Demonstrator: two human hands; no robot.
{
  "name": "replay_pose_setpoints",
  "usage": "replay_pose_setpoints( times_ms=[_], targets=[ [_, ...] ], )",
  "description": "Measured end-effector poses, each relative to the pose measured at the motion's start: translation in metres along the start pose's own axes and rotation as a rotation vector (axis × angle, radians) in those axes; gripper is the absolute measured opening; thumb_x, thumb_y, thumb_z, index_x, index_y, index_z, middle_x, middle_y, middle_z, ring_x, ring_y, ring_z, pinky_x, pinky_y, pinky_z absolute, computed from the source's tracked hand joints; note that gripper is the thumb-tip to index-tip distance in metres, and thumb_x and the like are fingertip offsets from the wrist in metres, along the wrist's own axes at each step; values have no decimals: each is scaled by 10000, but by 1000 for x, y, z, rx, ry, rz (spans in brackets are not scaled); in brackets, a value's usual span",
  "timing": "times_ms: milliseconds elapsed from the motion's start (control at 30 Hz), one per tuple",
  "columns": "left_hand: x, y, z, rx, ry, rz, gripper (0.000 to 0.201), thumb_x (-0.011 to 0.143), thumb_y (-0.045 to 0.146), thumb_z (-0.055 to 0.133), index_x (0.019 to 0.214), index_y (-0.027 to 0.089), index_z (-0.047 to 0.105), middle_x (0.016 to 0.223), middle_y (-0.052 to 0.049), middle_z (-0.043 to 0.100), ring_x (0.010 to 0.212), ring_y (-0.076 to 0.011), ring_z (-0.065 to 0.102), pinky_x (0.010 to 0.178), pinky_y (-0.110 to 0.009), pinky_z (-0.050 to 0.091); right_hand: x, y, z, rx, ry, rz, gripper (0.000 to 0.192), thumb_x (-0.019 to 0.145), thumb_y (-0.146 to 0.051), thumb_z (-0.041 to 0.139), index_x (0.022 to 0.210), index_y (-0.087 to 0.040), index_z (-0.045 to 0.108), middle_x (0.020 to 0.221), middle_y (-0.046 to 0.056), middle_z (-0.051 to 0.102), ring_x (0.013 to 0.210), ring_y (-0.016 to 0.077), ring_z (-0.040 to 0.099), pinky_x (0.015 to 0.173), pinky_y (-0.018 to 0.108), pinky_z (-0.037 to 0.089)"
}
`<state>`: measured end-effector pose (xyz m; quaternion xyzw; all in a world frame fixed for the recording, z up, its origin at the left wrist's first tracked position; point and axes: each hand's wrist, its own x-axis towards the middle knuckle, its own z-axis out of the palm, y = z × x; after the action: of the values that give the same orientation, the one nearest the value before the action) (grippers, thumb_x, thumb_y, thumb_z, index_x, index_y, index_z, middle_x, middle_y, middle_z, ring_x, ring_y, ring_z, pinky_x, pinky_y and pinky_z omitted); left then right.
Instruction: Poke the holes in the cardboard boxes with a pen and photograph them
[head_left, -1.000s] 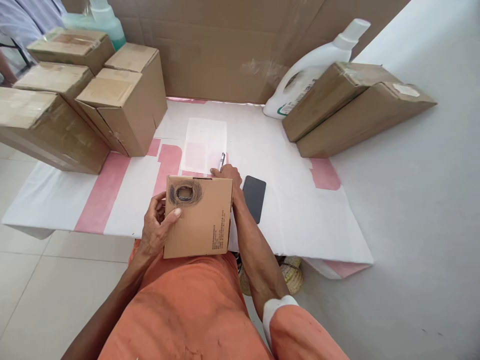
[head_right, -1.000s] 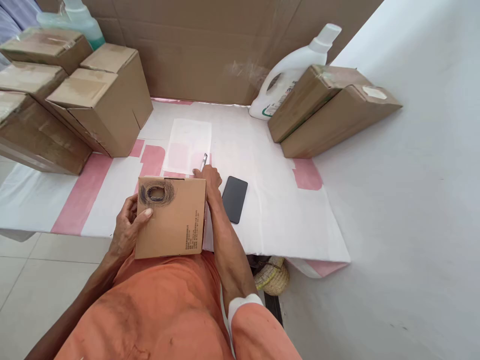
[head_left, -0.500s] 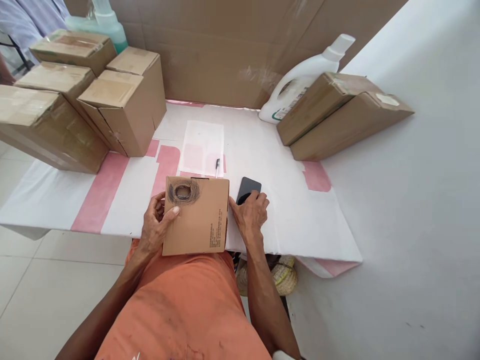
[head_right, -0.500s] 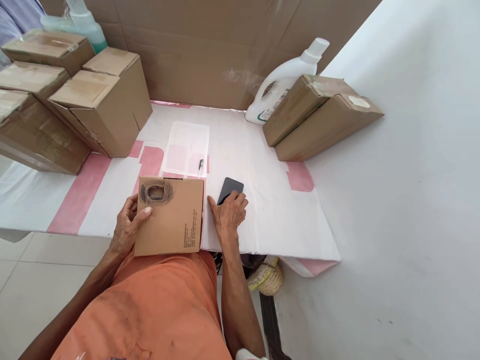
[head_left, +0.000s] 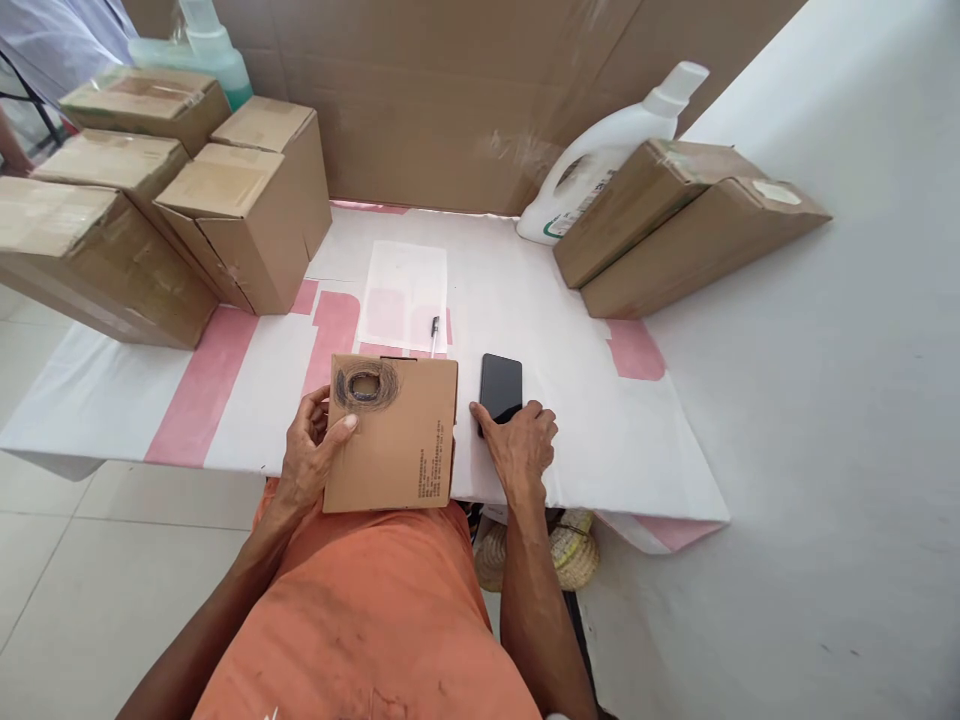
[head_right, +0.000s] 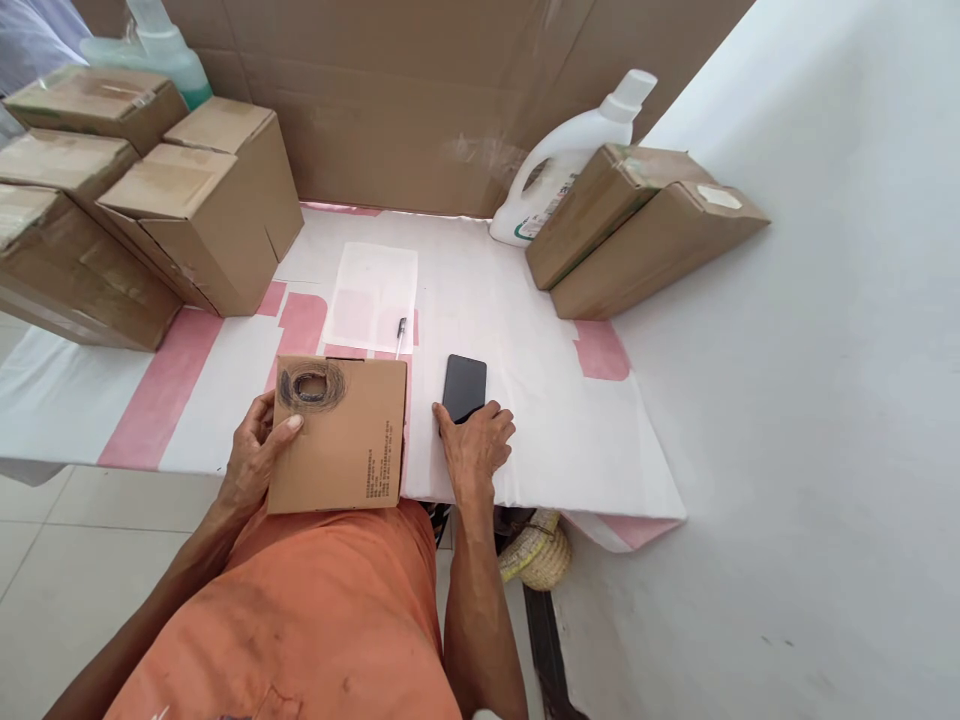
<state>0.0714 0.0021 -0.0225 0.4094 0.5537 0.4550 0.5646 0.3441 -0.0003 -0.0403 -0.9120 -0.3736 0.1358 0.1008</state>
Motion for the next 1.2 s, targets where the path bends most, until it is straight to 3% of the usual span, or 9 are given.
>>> replay_pose_setpoints(
  times_ms=[300,533,667,833,1000,1200],
  targets=[
    [-1,2,2,-2,0,-3,811,769,645,884,1371,177,606,1288,-144,733,1156,-312,726,932,-397,588,5,20,-9,122,-119,65,773,788,-607,845,1290,-66,613,1357,347,679,1273,514,669,973,557,573],
    [-2,3,2,13,-9,10,776,785,639,873,1361,187,615,1298,-143,744,1174,-319,729,949,-403,588,2,34,0,439,-155,43,437,716,-539,782,963,-216,621,1010,184,773,1057,429,725,901,538,599],
    [-1,2,3,7,-19,10,778,788,646,872,1362,191,611,1302,-145,749,1187,-322,732,950,-404,592,-9,42,0,761,-242,32,391,796,-509,722,1054,-225,642,1053,114,783,947,318,765,713,438,676],
    [-1,4,4,24,-10,1,761,780,647,873,1337,196,615,1304,-147,758,1197,-331,741,924,-400,606,-28,48,-3,1537,-504,166,447,705,-316,961,1052,-206,702,1036,62,795,857,275,833,581,334,702],
    [-1,7,7,26,-27,-17,764,781,658,866,1336,200,610,1327,-152,762,1218,-345,743,908,-398,614,-43,27,-21,1759,-653,64,403,824,-283,929,1176,-187,756,1186,115,841,976,246,840,658,280,719],
    [0,4,10,21,-39,-11,803,766,659,882,1358,193,603,1346,-154,753,1226,-336,732,936,-393,606,-64,-19,-49,1850,-837,-189,439,887,-265,871,1288,-231,697,1166,86,842,906,233,831,627,294,692]
  ],
)
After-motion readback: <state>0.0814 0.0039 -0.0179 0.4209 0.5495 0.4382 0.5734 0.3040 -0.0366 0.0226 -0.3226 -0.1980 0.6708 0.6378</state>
